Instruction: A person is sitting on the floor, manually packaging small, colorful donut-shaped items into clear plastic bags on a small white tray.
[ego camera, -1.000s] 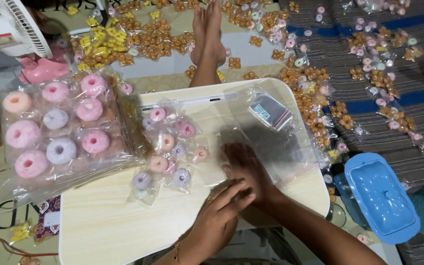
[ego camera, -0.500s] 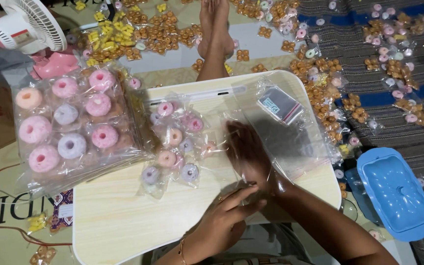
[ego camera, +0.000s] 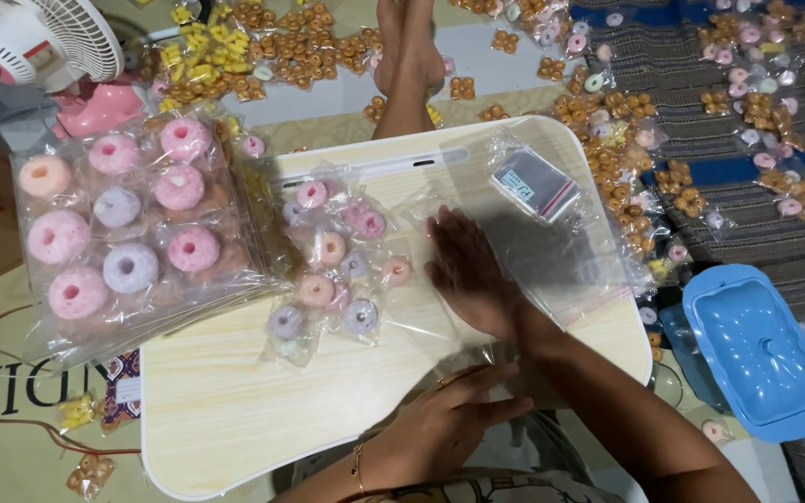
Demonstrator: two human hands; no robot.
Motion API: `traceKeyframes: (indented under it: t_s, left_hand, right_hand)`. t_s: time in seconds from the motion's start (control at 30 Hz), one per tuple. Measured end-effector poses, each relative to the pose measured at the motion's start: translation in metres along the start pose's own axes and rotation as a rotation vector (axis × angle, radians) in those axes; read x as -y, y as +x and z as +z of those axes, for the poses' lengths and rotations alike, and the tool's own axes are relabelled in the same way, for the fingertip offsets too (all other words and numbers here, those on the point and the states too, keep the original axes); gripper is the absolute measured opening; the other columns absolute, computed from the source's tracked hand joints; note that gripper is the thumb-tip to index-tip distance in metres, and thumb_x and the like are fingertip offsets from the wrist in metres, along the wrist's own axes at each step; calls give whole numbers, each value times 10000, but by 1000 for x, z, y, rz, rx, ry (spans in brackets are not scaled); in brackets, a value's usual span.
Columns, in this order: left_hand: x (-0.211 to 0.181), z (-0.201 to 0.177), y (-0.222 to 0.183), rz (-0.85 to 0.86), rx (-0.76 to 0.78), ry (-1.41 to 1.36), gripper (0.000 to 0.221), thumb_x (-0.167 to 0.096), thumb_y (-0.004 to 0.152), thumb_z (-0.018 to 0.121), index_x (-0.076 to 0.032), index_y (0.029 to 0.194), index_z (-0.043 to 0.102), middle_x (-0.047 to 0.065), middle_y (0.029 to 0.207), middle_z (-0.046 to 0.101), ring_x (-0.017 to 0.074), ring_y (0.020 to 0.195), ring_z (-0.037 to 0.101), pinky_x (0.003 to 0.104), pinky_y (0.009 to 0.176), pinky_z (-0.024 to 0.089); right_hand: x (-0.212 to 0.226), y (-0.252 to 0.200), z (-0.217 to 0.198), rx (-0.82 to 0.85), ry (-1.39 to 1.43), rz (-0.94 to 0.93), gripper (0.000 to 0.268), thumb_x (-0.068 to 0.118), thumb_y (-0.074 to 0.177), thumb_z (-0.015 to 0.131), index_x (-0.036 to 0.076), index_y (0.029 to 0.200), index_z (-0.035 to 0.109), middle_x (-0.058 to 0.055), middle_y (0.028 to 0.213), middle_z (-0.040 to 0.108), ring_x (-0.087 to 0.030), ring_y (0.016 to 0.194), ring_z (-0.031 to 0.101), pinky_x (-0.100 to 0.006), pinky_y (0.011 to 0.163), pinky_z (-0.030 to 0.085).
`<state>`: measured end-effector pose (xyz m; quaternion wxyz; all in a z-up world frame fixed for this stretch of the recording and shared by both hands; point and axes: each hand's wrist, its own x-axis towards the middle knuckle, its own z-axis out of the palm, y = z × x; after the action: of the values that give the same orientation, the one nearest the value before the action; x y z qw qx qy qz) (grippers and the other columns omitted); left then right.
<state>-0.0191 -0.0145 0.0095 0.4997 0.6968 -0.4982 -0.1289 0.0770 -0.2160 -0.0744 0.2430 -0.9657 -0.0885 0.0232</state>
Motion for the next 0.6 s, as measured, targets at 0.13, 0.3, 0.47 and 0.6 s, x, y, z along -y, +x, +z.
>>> traceKeyframes:
  t_s: [0.13, 0.3, 0.47, 0.6]
  left_hand:
    - [-16, -25, 5, 74, -215, 91, 481, -130, 879, 859, -78, 1317, 666, 127, 1509, 539, 339, 1396, 565, 534, 1155, 482]
    - [29, -33, -11, -99, -379, 603, 490, -265, 1012, 615, -142, 1470, 489, 98, 1503, 540, 294, 1366, 536, 454, 1154, 427]
    - [36, -28, -16, -213, -199, 857, 719, -451, 1000, 654, -188, 1593, 344, 107, 1673, 317, 330, 1547, 304, 585, 1252, 204]
    - [45, -12, -22, -280, -123, 827, 689, -491, 1041, 507, -73, 1571, 369, 140, 1643, 355, 299, 1532, 308, 526, 1251, 177]
  right_hand:
    - [17, -4, -29, -499, -421, -581, 471, 65, 1098, 564, -190, 1458, 400, -313, 1524, 430, -510, 1424, 456, -608, 1228, 418]
    - [17, -14, -27, -455, -82, -479, 466, 5, 987, 671, -91, 1404, 487, -256, 1352, 571, -404, 1248, 560, -494, 1093, 495]
    - [13, -37, -21, -235, -44, -270, 454, 191, 980, 656, -4, 1382, 574, -199, 1403, 572, -383, 1283, 536, -496, 1112, 427]
    - [24, -45, -34, -228, -75, -311, 518, 173, 954, 688, -46, 1395, 529, -251, 1429, 566, -435, 1319, 543, -549, 1127, 408]
